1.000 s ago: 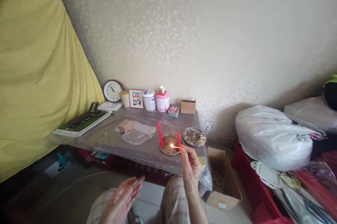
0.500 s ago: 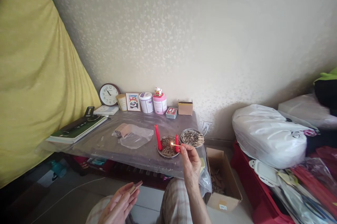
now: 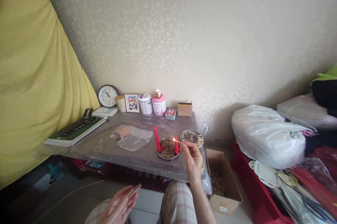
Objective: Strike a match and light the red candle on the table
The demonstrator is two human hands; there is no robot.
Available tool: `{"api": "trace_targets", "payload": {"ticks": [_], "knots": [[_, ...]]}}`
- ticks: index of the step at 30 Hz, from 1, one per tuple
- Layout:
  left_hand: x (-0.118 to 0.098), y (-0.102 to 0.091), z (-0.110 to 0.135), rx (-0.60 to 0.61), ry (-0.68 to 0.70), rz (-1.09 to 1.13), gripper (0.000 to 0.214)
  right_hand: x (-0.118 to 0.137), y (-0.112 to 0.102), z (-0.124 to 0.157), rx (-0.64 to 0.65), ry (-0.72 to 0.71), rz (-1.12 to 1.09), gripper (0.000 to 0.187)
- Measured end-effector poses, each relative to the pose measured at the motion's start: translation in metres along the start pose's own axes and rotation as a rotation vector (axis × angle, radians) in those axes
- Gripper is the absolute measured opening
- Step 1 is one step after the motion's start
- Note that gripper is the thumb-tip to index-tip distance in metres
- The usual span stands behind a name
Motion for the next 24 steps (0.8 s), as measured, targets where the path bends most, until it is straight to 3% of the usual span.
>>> {"api": "trace_targets", "payload": {"ticks": [9, 15, 24], "knots": [[0.001, -0.001, 0.0, -0.003, -0.027, 0.008, 0.048, -0.007, -0.003, -0.017, 0.002, -0.022, 0.046, 0.035], [0.011, -0.007, -0.005, -0.107, 0.01, 0.014, 0.05, -0.013, -0.004, -0.027, -0.004, -0.026, 0.084, 0.039], [0.013, -0.009, -0.008, -0.105, -0.002, 0.005, 0.051, -0.02, -0.004, -0.032, -0.007, -0.036, 0.113, 0.041]]}}
Point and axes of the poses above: each hand's wrist, its own z-axis away from the middle knuckle, its own y-axis out of the palm, x = y × z, the point moved 8 cm from there along -z, towards the middle knuckle, and after that the axes turned 6 degrees about -z, right-handed, at the moved point
